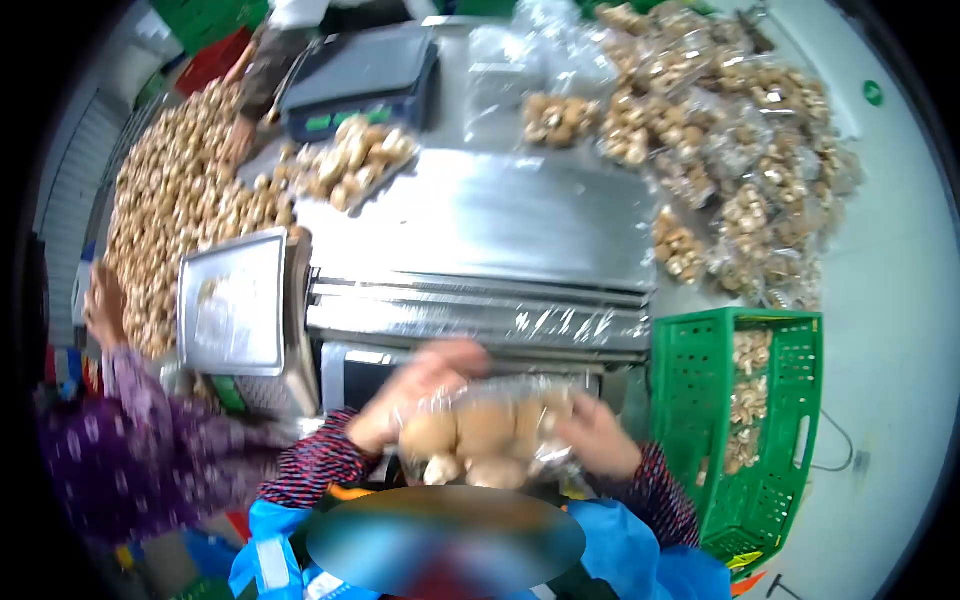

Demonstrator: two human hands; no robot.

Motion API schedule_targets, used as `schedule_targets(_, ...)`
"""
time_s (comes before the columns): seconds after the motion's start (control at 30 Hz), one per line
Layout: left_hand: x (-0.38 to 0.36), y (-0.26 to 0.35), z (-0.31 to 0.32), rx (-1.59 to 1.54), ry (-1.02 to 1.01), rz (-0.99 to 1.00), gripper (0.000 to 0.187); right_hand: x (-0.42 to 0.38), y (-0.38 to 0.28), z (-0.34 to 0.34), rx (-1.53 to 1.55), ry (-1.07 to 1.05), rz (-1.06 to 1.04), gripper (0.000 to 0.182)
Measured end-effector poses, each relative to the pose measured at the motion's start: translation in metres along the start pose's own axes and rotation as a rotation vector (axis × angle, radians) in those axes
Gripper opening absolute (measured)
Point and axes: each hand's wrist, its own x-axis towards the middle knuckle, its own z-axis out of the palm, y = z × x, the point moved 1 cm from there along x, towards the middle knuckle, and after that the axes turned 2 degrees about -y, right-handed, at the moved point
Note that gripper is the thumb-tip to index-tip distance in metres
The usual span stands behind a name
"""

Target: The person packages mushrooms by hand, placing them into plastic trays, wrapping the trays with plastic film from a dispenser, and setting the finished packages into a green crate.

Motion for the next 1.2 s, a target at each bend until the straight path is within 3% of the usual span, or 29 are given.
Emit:
schedule_targets(0.03,0.014,0.021,-0.033,0.464,0.269,0.054,0.045,0.018,-0.029,-0.025,-0.14,0.064,-0.059,0.038)
schedule_targets(0.07,0.038,0.059,-0.067,0.949,0.364,0.362,0.053,0.039,-0.054,-0.046,0.059,0.021,-0.146,0.042)
schedule_targets(0.1,0.06,0.096,-0.1,1.447,0.654,0.632,0.062,0.059,-0.094,-0.06,0.139,0.103,-0.122,0.041)
schedule_targets(0.13,0.075,0.107,-0.132,1.779,0.899,0.419,0.073,0.082,-0.127,-0.088,0.119,0.155,-0.197,0.04)
schedule_targets(0.2,0.095,0.122,-0.184,1.58,0.889,0.061,0.091,0.112,-0.195,-0.142,0.083,0.314,-0.306,0.043)
schedule_targets(0.27,0.106,0.127,-0.201,1.56,0.7,-0.158,0.092,0.15,-0.242,-0.19,0.389,0.307,-0.713,0.049)
schedule_targets(0.3,0.109,0.124,-0.207,1.513,0.65,-0.038,0.091,0.155,-0.259,-0.19,0.525,0.409,-0.757,0.051)
schedule_targets(0.33,0.111,0.126,-0.199,1.483,0.613,-0.052,0.09,0.159,-0.268,-0.184,0.664,0.512,-0.794,0.053)
schedule_targets(0.43,0.123,0.112,-0.169,1.541,0.387,0.144,0.089,0.181,-0.235,-0.166,0.24,0.164,-0.715,0.053)
schedule_targets(0.47,0.128,0.106,-0.154,1.497,0.296,0.205,0.088,0.172,-0.215,-0.133,0.195,0.125,-0.585,0.049)
schedule_targets(0.53,0.138,0.097,-0.121,1.487,0.176,0.266,0.085,0.146,-0.166,-0.092,-0.126,0.169,-0.419,0.04)
schedule_targets(0.67,0.149,0.095,-0.077,1.563,-0.055,0.255,0.09,0.126,-0.092,-0.058,-0.475,0.245,-0.487,0.018)
schedule_targets(0.73,0.138,0.09,-0.061,1.532,0.109,0.366,0.092,0.12,-0.084,-0.055,-0.984,0.572,-0.799,0.014)
schedule_targets(0.8,0.098,0.093,-0.048,1.514,0.29,0.472,0.09,0.093,-0.072,-0.064,-1.197,0.762,-0.629,0.015)
schedule_targets(0.83,0.068,0.097,-0.04,1.54,0.412,0.438,0.079,0.074,-0.06,-0.072,-1.347,0.787,-0.517,0.022)
schedule_targets(0.87,0.04,0.081,-0.043,1.667,0.6,0.218,0.055,0.062,-0.038,-0.079,-1.6,0.923,-0.466,0.027)
schedule_targets(0.93,0.005,0.068,-0.048,1.884,0.619,-0.121,0.039,0.05,-0.003,-0.079,-1.656,0.975,-0.394,0.032)
schedule_targets(0.97,0.001,0.05,-0.056,1.875,0.649,-0.058,0.038,0.055,0.002,-0.073,-1.581,0.948,-0.297,0.034)
schedule_targets(1.07,0.014,0.039,-0.073,1.649,0.615,0.079,0.032,0.078,0.005,-0.081,-1.364,0.754,-0.375,0.029)
schedule_targets(1.1,0.012,0.043,-0.078,1.393,0.621,-0.003,0.031,0.077,0.007,-0.081,-1.299,0.754,-0.534,0.025)
schedule_targets(1.2,-0.021,0.063,-0.08,0.812,0.544,-0.118,0.028,0.034,-0.002,-0.078,-0.37,0.448,0.015,0.028)
